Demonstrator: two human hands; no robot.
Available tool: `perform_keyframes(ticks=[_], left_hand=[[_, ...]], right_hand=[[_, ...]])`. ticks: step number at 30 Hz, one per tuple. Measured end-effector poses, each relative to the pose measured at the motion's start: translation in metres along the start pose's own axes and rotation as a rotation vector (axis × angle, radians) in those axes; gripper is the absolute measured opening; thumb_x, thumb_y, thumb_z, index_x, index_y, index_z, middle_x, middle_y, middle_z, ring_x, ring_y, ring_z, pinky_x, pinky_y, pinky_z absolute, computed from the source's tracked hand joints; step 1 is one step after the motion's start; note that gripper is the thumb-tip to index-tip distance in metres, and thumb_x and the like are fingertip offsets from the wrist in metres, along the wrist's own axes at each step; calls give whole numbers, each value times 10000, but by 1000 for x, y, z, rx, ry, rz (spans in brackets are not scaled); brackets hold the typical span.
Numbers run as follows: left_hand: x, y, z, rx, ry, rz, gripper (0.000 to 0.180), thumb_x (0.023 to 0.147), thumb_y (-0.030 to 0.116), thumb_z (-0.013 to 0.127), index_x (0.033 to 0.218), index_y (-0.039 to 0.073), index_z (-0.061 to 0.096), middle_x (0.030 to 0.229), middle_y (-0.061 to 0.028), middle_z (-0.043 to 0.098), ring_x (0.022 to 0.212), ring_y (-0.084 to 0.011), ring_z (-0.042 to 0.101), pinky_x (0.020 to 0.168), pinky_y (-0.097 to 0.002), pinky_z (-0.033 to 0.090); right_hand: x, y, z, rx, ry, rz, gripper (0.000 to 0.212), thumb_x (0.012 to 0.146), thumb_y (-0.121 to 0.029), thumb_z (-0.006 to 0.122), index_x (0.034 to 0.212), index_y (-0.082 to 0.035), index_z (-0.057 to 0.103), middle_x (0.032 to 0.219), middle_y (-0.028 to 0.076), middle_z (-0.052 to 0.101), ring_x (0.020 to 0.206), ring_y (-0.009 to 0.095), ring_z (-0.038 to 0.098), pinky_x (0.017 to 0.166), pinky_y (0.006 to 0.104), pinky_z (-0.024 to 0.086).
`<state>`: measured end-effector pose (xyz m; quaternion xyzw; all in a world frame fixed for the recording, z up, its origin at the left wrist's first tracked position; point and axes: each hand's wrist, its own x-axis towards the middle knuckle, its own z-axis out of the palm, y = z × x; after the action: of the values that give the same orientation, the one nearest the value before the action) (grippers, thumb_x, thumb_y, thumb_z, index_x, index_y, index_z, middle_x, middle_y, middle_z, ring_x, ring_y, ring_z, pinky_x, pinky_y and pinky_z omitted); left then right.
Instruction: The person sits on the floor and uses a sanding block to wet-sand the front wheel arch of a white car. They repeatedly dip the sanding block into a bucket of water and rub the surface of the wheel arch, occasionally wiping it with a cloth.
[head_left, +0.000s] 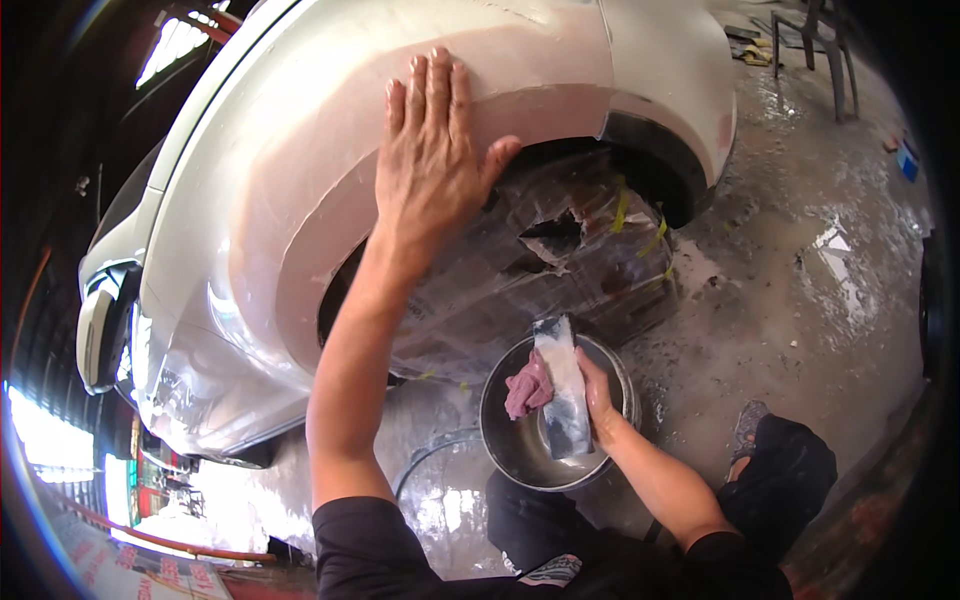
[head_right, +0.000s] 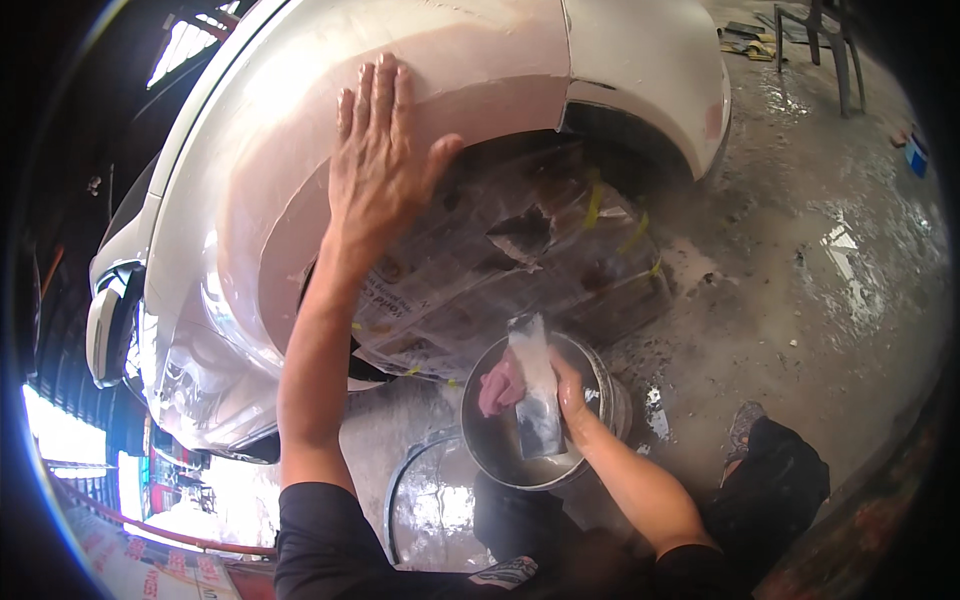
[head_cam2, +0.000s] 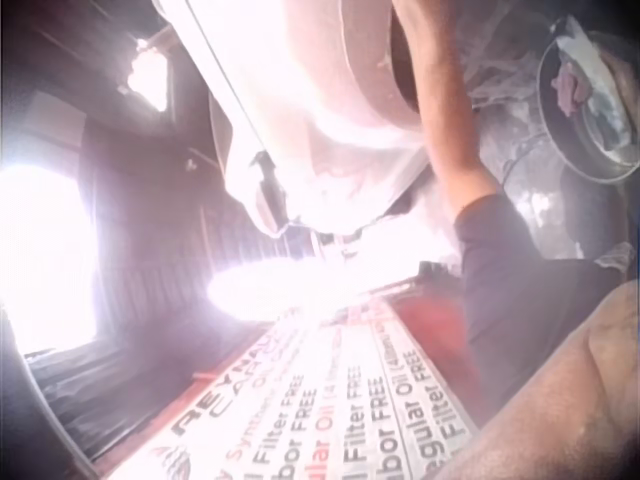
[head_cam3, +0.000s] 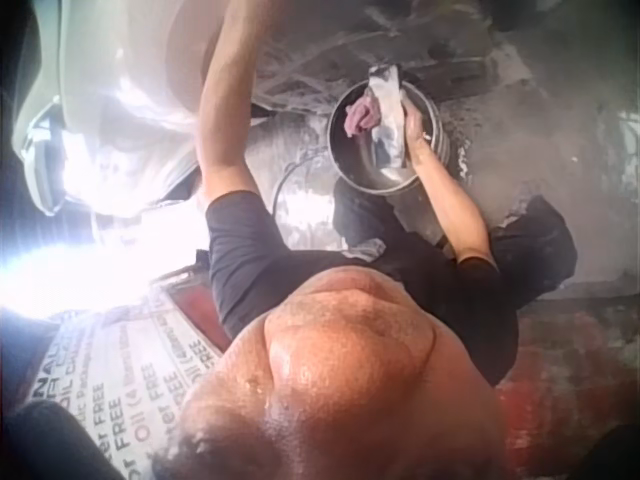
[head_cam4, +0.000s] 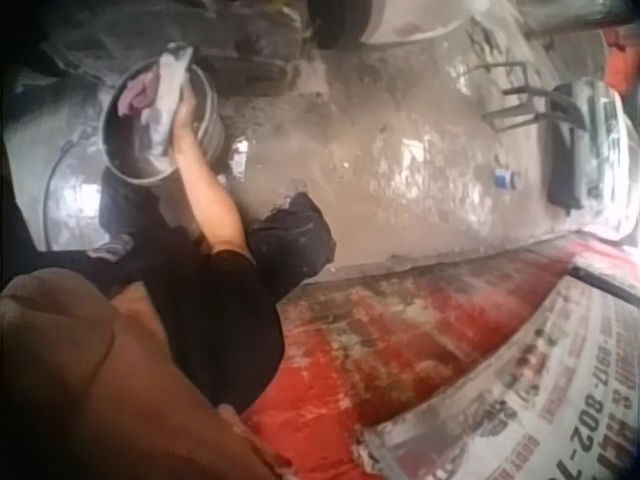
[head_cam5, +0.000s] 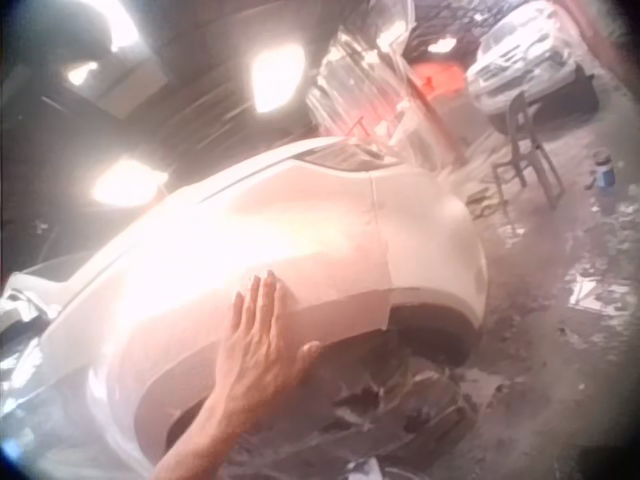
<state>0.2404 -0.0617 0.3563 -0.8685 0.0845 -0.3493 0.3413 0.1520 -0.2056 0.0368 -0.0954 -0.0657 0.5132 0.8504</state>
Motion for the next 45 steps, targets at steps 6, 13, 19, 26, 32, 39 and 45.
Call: perform_keyframes(ticks=[6,13,19,26,32,39,45], left_hand=[[-11,0,1,37,-87,-13,922,1005,648,472,1588,-50,316,1672,-214,303,1570,-369,245,1282,-531,158],[109,-34,41,13,-4,-23,833,1017,551,516,1549,-71,363,1644,-255,319,1559,-380,246,1274,-521,179],[130,61,22,111,-161,316,624,1059,388,482,1469,-82,468,1565,-302,421,1521,-430,311,1245,-599,237],[38,60,26,-356,-55,364,555,995,325,640,1445,19,536,1530,-215,486,1477,-388,397,1223,-508,304],[-230,144,28,-1521,-432,-853,657,947,295,742,1513,61,503,1484,-204,546,1372,-314,543,1129,-401,438],[-330,230,92,-1841,-584,-1570,463,927,147,717,1358,12,615,1212,-102,675,967,-195,659,879,-291,548],[-425,310,172,-1498,-1140,-1211,437,950,169,699,1351,14,622,1254,-136,669,1086,-253,634,961,-344,515]], right_hand=[[3,14,-28,45,-4,94,632,1055,-532,398,1290,17,607,1199,178,687,1111,312,673,1009,407,514],[12,29,-44,57,75,35,552,1092,-459,401,1330,-4,605,1241,147,684,1142,260,662,1020,382,505],[5,3,-16,47,27,-16,575,1094,-476,363,1311,4,592,1221,195,685,1115,310,676,1015,408,510],[1,-5,-20,-32,23,-99,617,1071,-522,353,1288,2,595,1188,187,685,1121,319,661,1023,436,492],[-1,-12,-70,64,-146,-127,502,1079,-411,452,1315,0,615,1212,124,703,1081,234,675,994,379,512],[-8,-22,-69,-614,232,-216,374,1058,-360,589,1154,-12,688,978,20,692,901,68,608,793,244,472],[-5,-21,-60,-1115,240,-330,504,1041,-386,617,1308,41,641,1060,91,738,962,176,643,872,356,507]])
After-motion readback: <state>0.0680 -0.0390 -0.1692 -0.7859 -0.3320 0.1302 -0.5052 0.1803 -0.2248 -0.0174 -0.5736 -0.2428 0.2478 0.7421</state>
